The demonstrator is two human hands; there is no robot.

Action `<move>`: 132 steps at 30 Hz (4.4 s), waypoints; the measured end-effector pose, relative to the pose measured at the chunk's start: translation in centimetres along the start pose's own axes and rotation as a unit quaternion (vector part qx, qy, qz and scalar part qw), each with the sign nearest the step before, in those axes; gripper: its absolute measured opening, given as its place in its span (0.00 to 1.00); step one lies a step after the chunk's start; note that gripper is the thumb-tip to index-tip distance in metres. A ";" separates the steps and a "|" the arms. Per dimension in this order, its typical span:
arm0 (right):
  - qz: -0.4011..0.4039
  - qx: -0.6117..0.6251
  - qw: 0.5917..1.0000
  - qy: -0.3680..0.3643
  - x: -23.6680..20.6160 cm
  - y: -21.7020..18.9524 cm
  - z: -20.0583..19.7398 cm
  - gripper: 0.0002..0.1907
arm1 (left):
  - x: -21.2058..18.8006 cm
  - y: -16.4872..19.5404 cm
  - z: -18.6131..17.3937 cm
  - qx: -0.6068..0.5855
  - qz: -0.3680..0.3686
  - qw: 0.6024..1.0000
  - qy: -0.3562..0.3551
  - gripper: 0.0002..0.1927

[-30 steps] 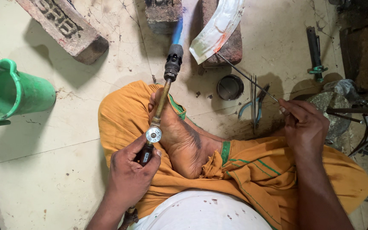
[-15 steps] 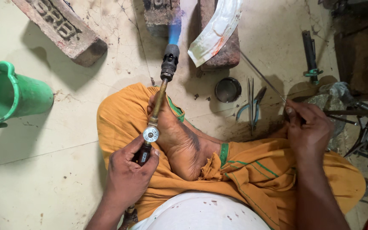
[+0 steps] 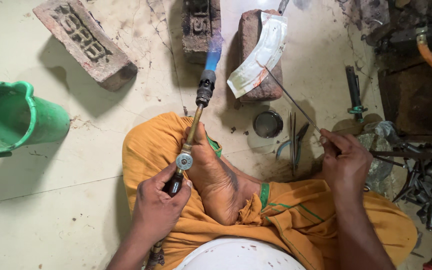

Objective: The person sits on the floor holding a blowtorch, heating a curved metal blade resting on bricks. They hold a long metal rod against the heated edge, reposition the blade with pliers, and resume heating the blade with the torch.

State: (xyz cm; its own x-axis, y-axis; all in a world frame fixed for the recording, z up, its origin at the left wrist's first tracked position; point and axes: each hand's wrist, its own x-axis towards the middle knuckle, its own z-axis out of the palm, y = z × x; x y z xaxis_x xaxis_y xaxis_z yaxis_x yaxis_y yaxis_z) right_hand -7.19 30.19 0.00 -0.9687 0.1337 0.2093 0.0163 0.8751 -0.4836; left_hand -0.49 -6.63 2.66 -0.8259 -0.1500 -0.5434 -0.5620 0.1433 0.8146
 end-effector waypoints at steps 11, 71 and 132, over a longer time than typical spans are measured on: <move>0.002 -0.054 0.998 0.018 0.8 1.4 0.9 0.08 | 0.6 -0.3 0.7 0.004 0.059 0.997 -0.041 0.20; -0.107 -0.143 0.982 0.057 13.6 -2.7 5.9 0.10 | 3.6 2.8 4.4 0.157 0.088 0.981 -0.076 0.26; -0.111 -0.115 0.984 0.083 8.2 2.0 1.5 0.04 | 5.1 5.3 5.6 0.251 0.194 0.948 -0.038 0.27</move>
State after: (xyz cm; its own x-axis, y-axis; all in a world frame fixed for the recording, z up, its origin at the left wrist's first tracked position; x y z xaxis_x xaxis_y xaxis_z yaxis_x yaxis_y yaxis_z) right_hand -15.48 32.30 -0.54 -0.9017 -0.0147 0.4321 -0.1164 0.9708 -0.2099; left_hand -7.96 -1.13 3.06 -0.9647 0.0766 -0.2520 -0.1508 0.6238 0.7669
